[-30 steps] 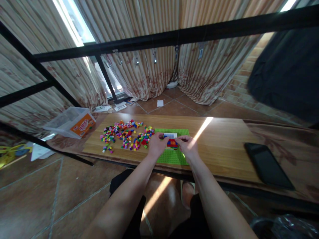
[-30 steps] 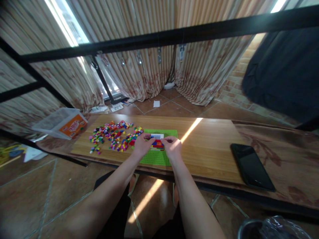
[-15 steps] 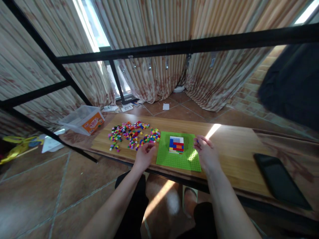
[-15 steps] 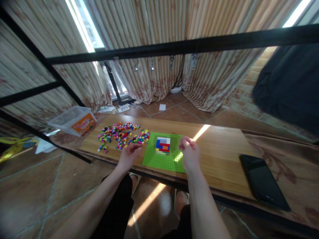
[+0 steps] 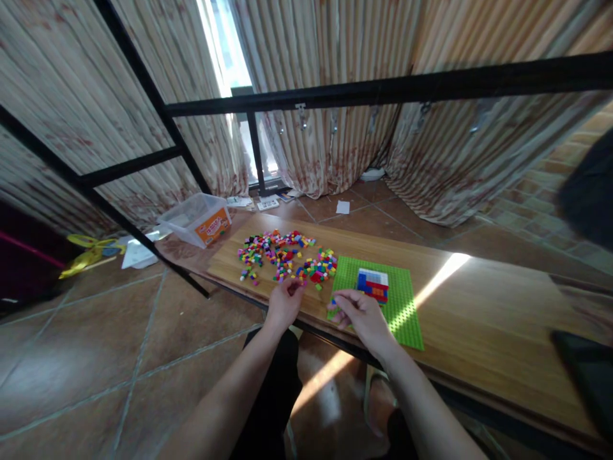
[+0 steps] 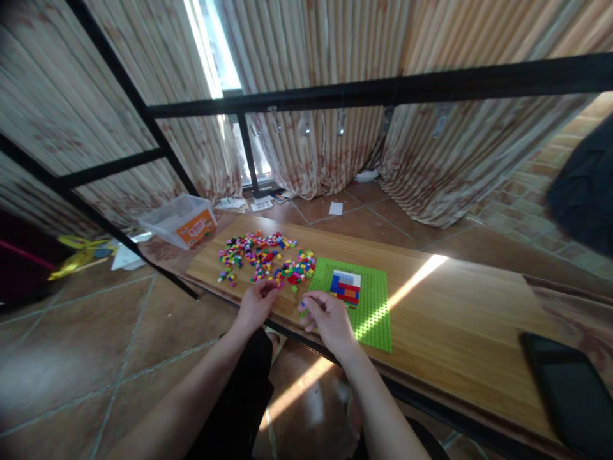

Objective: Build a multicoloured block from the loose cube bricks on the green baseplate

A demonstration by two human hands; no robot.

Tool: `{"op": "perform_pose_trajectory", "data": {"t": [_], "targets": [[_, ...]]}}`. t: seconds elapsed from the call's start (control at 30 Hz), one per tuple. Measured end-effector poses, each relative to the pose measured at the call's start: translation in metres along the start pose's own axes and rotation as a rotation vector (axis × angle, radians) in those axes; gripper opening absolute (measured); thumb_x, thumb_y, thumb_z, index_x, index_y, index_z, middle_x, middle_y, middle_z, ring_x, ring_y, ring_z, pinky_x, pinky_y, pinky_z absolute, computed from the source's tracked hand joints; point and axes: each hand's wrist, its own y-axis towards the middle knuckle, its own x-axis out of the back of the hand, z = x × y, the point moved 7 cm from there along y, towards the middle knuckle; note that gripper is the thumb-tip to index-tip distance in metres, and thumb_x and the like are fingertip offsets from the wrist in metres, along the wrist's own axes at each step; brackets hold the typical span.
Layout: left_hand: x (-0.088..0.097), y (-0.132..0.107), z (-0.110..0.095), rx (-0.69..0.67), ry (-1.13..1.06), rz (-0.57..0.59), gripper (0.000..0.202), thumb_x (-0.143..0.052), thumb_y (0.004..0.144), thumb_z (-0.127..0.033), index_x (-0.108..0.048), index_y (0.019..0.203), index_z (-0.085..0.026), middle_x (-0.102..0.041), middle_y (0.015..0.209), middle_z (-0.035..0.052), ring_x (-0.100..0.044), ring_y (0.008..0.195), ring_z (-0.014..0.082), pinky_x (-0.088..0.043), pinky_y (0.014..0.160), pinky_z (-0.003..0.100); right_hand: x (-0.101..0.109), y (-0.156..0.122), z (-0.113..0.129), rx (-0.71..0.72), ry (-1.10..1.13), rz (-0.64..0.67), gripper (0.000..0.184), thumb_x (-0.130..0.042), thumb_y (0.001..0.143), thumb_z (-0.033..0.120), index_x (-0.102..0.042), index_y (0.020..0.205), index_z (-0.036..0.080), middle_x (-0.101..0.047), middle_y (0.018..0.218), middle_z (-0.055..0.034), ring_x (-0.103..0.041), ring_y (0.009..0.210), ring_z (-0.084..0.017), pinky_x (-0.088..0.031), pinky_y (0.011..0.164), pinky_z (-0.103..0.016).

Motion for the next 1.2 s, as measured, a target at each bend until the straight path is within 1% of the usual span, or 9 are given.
{"op": "perform_pose_trajectory", "data": {"t": [0.17,0.33,0.4,0.5,0.6,0.73,0.93,1.07,1.2], "targets": [[0.004,-0.003,0.004,0.040,-0.015,-0.022,0.009,-0.061,0.076,-0.015,-0.066,0.084,-0.017,-0.068,0.075,0.0021,-0.062,0.067,0.0140,-0.047,0.065,0.025,-0.009,0.011,-0.007,0.052,-0.304,-0.046,0.028,-0.058,0.082,0.044,-0.067,0.087,0.018,-0.066,0.064,-0.0003,-0.059,0.048,-0.014,-0.044,0.045,-0.024],[0.004,-0.004,0.005,0.064,0.005,-0.008,0.014,-0.059,0.078,-0.013,-0.065,0.090,-0.016,-0.070,0.083,0.0042,-0.064,0.074,0.0149,-0.049,0.071,0.027,-0.021,0.021,0.002,0.246,-0.715,-0.091,0.022,-0.053,0.085,0.033,-0.070,0.088,0.019,-0.073,0.079,-0.0054,-0.068,0.072,-0.021,-0.047,0.068,-0.031],[0.003,-0.003,0.003,0.054,0.025,0.005,0.015,-0.058,0.079,-0.014,-0.065,0.092,-0.017,-0.070,0.086,0.0044,-0.065,0.076,0.0149,-0.050,0.074,0.027,-0.026,0.025,0.002,0.270,-0.816,-0.098,0.023,-0.051,0.087,0.031,-0.071,0.090,0.020,-0.074,0.083,-0.0062,-0.069,0.076,-0.022,-0.046,0.071,-0.031],[0.002,-0.001,-0.007,-0.016,0.147,0.012,0.013,-0.057,0.081,-0.015,-0.064,0.091,-0.018,-0.068,0.087,0.0041,-0.064,0.079,0.0152,-0.049,0.076,0.027,-0.030,0.031,0.002,0.272,-0.896,-0.126,0.023,-0.050,0.087,0.027,-0.070,0.094,0.020,-0.075,0.085,-0.0063,-0.069,0.078,-0.023,-0.045,0.071,-0.030],[-0.002,0.003,-0.023,-0.086,0.379,0.013,0.010,-0.061,0.081,-0.021,-0.064,0.090,-0.017,-0.065,0.089,0.0063,-0.062,0.083,0.0189,-0.048,0.077,0.030,-0.031,0.036,0.002,0.264,-0.929,-0.174,0.024,-0.051,0.087,0.025,-0.069,0.101,0.020,-0.075,0.086,-0.0065,-0.070,0.080,-0.023,-0.046,0.072,-0.030],[-0.009,0.012,-0.032,-0.097,0.527,0.007,0.012,-0.060,0.082,-0.022,-0.065,0.092,-0.017,-0.063,0.100,0.0117,-0.062,0.084,0.0229,-0.047,0.075,0.034,-0.031,0.039,0.003,0.269,-0.896,-0.207,0.032,-0.052,0.085,0.023,-0.066,0.114,0.017,-0.075,0.092,-0.0084,-0.070,0.086,-0.024,-0.049,0.078,-0.033],[-0.002,0.025,-0.018,-0.073,0.229,-0.027,0.005,-0.060,0.080,-0.017,-0.065,0.079,-0.019,-0.065,0.082,0.0045,-0.060,0.078,0.0182,-0.047,0.076,0.030,-0.031,0.040,0.002,0.279,-0.867,-0.211,0.032,-0.051,0.084,0.023,-0.066,0.112,0.017,-0.075,0.092,-0.0087,-0.070,0.083,-0.024,-0.050,0.080,-0.035],[-0.003,0.026,0.000,0.115,-0.130,0.006,0.010,-0.052,0.083,-0.015,-0.062,0.084,-0.017,-0.064,0.071,0.0010,-0.062,0.068,0.0146,-0.050,0.066,0.027,-0.031,0.040,0.003,0.297,-0.837,-0.227,0.033,-0.049,0.085,0.025,-0.067,0.111,0.016,-0.074,0.092,-0.0092,-0.069,0.083,-0.024,-0.050,0.080,-0.037],[-0.015,0.019,0.000,0.204,-0.384,0.086,0.011,-0.049,0.083,-0.013,-0.059,0.087,-0.017,-0.065,0.072,0.0007,-0.063,0.063,0.0124,-0.052,0.060,0.025,-0.032,0.037,0.009,0.334,-0.751,-0.242,0.034,-0.049,0.086,0.031,-0.068,0.110,0.015,-0.074,0.095,-0.0112,-0.069,0.081,-0.024,-0.051,0.080,-0.038]]}}
